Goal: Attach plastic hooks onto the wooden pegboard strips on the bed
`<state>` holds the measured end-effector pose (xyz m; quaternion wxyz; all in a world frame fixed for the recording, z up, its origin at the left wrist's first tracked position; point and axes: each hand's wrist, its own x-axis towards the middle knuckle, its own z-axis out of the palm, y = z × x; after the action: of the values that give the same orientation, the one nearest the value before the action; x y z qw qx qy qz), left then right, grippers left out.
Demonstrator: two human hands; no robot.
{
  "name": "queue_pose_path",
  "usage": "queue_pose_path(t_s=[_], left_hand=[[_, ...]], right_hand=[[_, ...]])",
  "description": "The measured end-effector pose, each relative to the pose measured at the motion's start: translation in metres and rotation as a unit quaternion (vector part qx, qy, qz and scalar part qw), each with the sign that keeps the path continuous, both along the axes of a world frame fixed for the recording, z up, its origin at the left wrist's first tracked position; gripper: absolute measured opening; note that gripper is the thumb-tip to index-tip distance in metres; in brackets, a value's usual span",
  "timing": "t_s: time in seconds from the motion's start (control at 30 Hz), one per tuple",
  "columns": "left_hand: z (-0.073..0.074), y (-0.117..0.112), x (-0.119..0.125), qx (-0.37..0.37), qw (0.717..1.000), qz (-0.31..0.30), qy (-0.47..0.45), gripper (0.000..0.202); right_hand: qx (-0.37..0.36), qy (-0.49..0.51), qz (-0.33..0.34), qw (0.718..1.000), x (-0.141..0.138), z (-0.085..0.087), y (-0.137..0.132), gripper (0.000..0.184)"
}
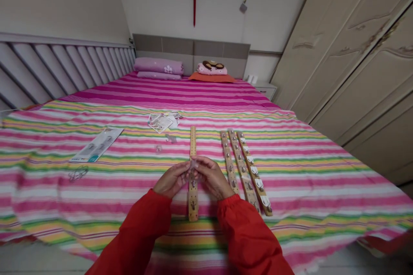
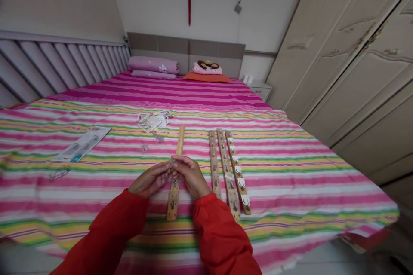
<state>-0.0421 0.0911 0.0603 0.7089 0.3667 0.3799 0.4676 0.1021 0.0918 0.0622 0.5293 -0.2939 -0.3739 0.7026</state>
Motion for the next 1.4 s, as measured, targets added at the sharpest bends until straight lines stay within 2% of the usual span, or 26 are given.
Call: queue_pose_path(t_s=[0.07,0.17,0.23,0.33,0.43,0.57,0.93,1.2,1.4], left_hand=[[-0.001,0.0,0.002,0.0,1.0,0.014,0.016,0.024],[-0.004,0.002,0.004,0.003,0.995,0.073,0.072,0.032],[-0.004,0.003,0.005,0.038,0.984,0.112,0.136,0.037],[-0.002,0.004,0.005,0.131,0.956,0.137,0.225,0.037],[0.002,0.006,0.006,0.185,0.945,0.134,0.233,0.034],[0.002,0.01,0.008,0.203,0.939,0.159,0.228,0.034],[-0.012,0.054,0.005,0.133,0.953,0.153,0.224,0.039],[-0.023,0.085,0.01,0.122,0.948,0.17,0.24,0.034],[-0.039,0.098,0.006,0.119,0.933,0.185,0.285,0.021]], right_hand=[[0.0,-0.007,-0.011,1.0,-0.001,-0.001,0.002,0.033],[-0.026,-0.008,-0.039,0.999,-0.002,-0.003,0.006,0.032],[-0.042,-0.007,-0.058,0.997,-0.003,-0.004,0.009,0.031],[-0.051,-0.014,-0.071,0.996,-0.005,-0.005,0.013,0.029],[-0.05,-0.03,-0.071,0.996,-0.005,-0.006,0.016,0.028],[-0.056,-0.05,-0.065,0.995,-0.004,-0.008,0.02,0.023],[-0.061,-0.101,-0.141,0.983,-0.003,-0.022,0.054,0.016],[-0.045,-0.111,-0.193,0.974,-0.008,-0.04,0.077,0.017],[-0.046,-0.127,-0.199,0.971,-0.011,-0.054,0.091,0.016]])
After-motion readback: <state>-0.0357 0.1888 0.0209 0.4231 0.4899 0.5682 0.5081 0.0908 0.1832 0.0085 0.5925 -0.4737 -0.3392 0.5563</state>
